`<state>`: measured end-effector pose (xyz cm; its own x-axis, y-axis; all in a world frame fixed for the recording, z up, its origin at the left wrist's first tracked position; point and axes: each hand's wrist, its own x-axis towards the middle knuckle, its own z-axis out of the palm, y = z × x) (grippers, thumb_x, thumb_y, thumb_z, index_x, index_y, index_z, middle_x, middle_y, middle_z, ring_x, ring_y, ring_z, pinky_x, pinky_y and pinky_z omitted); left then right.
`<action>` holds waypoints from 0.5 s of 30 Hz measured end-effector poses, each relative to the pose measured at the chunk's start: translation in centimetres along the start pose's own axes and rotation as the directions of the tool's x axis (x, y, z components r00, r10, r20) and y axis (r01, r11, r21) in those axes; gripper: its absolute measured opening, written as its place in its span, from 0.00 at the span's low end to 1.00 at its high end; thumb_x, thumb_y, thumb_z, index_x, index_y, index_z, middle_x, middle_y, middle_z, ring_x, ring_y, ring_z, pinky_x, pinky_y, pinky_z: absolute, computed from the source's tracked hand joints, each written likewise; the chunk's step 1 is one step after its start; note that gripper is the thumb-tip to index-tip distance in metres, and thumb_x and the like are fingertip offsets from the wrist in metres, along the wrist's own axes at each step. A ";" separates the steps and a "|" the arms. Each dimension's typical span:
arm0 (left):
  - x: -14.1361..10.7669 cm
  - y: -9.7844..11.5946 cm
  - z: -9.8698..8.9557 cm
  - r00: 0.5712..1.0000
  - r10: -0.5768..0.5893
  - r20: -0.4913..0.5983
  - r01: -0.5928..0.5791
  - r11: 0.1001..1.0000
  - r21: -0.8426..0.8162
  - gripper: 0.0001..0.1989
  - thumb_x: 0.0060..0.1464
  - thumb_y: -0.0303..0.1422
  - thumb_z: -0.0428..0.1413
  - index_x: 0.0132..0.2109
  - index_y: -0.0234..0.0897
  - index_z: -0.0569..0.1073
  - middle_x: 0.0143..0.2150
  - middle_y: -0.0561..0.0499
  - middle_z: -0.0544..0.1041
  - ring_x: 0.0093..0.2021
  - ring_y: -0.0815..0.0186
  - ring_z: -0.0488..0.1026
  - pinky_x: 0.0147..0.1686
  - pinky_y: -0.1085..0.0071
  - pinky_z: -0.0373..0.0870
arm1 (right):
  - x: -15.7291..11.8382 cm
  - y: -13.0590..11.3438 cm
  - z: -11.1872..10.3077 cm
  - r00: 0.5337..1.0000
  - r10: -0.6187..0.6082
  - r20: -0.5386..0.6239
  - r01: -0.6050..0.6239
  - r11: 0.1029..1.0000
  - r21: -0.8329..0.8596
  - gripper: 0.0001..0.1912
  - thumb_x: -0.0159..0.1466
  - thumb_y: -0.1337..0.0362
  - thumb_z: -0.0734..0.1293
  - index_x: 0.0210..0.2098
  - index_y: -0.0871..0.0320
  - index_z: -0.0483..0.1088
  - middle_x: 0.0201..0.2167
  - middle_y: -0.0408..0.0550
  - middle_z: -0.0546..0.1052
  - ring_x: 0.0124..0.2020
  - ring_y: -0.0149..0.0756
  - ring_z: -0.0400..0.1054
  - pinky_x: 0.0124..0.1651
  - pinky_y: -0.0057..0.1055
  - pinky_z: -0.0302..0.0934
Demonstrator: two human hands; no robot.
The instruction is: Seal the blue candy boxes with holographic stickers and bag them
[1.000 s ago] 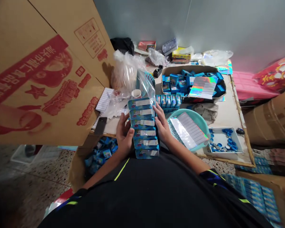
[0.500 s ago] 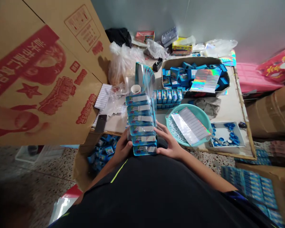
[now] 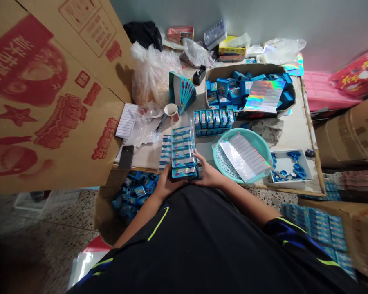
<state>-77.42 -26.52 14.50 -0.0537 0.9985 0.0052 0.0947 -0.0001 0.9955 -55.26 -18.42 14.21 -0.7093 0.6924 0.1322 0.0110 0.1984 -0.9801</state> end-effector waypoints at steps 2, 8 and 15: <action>-1.1 -1.5 -0.1 0.998 -0.068 0.016 0.068 0.997 0.022 0.47 0.46 0.43 0.72 0.70 0.39 0.63 0.63 0.35 0.71 0.62 0.45 0.72 0.61 0.48 0.71 | -0.8 1.9 1.0 0.999 0.034 0.015 -0.035 0.999 0.037 0.63 0.56 0.56 0.80 0.75 0.49 0.36 0.76 0.63 0.43 0.76 0.54 0.41 0.73 0.57 0.44; -4.5 -6.9 0.3 0.981 -0.192 -0.037 0.194 0.936 0.293 0.36 0.53 0.41 0.68 0.66 0.38 0.69 0.61 0.39 0.76 0.62 0.49 0.73 0.64 0.55 0.69 | -3.9 6.2 3.5 0.968 0.249 -0.025 -0.249 0.968 -0.033 0.62 0.55 0.60 0.79 0.76 0.55 0.38 0.73 0.65 0.53 0.74 0.56 0.49 0.73 0.55 0.48; -4.9 -12.1 1.2 0.938 -0.286 -0.198 0.341 0.868 0.362 0.30 0.58 0.35 0.63 0.65 0.33 0.68 0.61 0.36 0.75 0.61 0.50 0.73 0.64 0.56 0.67 | -3.7 10.5 7.5 0.882 0.437 -0.174 -0.460 0.880 -0.119 0.52 0.58 0.65 0.75 0.74 0.54 0.47 0.69 0.59 0.63 0.69 0.52 0.59 0.71 0.47 0.55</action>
<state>-77.14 -31.31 2.32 -0.2743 0.9256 -0.2608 0.4236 0.3598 0.8314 -57.82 -24.09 2.33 -0.4982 0.8185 -0.2861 0.4199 -0.0609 -0.9055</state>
